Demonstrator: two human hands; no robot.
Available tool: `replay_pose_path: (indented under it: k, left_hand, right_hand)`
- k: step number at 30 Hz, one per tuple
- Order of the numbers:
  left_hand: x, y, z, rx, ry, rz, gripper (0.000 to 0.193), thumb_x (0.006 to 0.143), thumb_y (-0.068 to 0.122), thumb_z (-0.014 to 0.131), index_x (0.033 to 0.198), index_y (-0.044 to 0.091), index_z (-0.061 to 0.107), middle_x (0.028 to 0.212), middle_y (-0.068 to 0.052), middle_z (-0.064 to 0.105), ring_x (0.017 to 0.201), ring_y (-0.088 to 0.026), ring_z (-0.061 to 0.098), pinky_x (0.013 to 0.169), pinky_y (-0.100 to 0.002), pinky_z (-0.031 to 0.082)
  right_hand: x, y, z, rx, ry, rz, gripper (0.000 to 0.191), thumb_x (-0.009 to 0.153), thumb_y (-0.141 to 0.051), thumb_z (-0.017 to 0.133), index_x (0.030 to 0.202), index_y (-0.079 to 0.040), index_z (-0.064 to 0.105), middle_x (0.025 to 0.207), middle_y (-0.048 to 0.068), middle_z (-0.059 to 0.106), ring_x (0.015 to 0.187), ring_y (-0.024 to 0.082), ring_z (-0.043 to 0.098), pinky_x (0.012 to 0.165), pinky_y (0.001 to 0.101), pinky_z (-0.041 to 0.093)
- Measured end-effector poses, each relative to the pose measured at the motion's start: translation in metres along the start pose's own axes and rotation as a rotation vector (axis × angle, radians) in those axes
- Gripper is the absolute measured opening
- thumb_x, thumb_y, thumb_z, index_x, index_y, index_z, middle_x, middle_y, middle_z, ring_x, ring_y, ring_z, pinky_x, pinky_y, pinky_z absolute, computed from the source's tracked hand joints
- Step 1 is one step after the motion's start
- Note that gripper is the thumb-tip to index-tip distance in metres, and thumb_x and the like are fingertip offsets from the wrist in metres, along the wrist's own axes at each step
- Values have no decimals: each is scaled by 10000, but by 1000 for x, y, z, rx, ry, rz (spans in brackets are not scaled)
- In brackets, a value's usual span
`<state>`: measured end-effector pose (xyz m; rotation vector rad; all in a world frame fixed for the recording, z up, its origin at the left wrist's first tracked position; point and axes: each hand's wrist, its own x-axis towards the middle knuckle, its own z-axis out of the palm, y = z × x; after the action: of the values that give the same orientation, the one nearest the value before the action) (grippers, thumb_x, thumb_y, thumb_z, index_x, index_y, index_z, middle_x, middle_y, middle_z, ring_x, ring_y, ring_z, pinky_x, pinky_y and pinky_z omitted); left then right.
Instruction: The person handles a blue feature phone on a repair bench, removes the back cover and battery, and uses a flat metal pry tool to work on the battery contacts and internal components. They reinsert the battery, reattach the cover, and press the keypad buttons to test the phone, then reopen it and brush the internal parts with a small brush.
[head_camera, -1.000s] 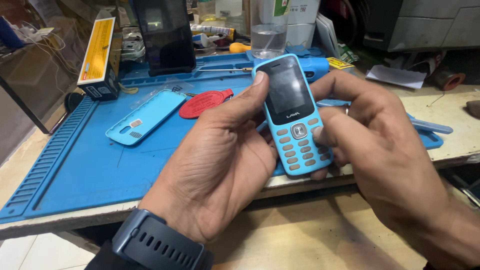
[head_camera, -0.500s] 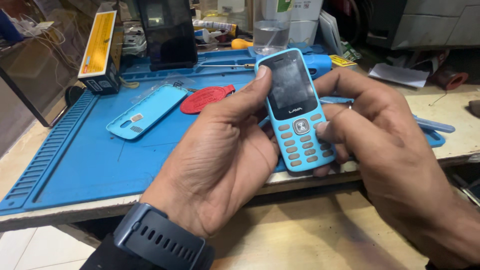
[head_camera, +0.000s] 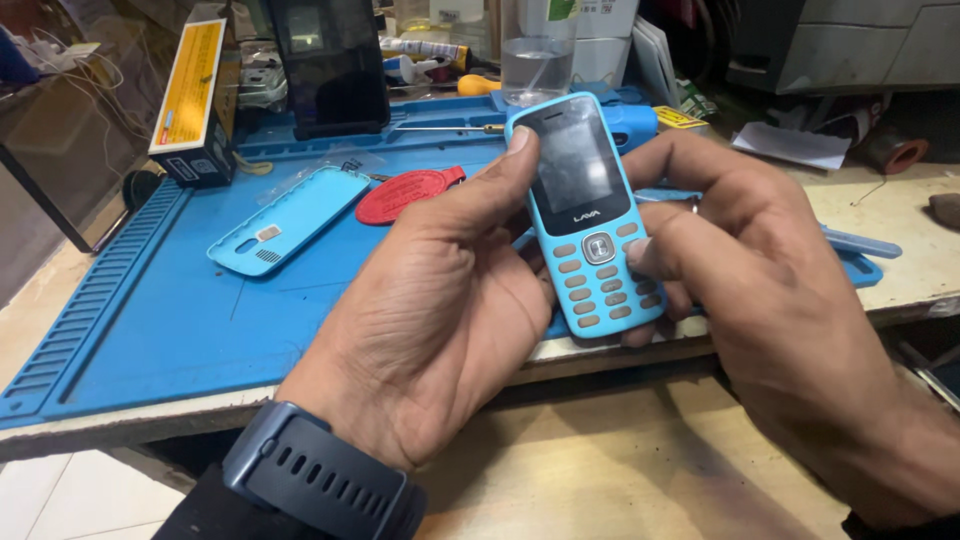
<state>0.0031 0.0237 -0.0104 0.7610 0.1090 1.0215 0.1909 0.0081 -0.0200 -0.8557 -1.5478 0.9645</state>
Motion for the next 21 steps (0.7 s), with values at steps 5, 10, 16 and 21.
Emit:
replay_pose_path:
  k: [5,10,16,21]
  left_hand:
    - [1,-1,-1,3,57,11,364,1070,230,553,1317,-35,528,1264,-166,595,1174,-269,599,1093,-489,502]
    - [0,0,-1,5,18,-7,374,1080,246,563,1314,-43,527,1262,-181,590,1177,-290,588,1084,-501,500]
    - [0,-1,-2,3,26,-6,384,1068,247,565,1321,-40,531,1261,-172,594,1172,-284,587,1083,-491,496]
    - [1,-1,-3,-6,55,9,372,1058,239,569,1317,-25,536,1274,-157,590,1175,-269,580,1094,-480,491]
  right_hand:
    - [0,2,0,-12,11,8,213,938,-96,557,1082,15,669,745,-11,625,628,31,510,536,216,408]
    - [-1,2,-1,-13,-20,-16,232,919,-83,550,1094,13,668,746,-10,624,634,33,509,540,219,431]
    - [-1,0,0,-46,-16,-7,234,928,-85,540,1091,17,672,747,-2,638,634,37,527,547,219,435]
    - [0,-1,2,-35,6,18,222,947,-111,539,1088,2,667,731,-6,639,615,38,527,534,216,434]
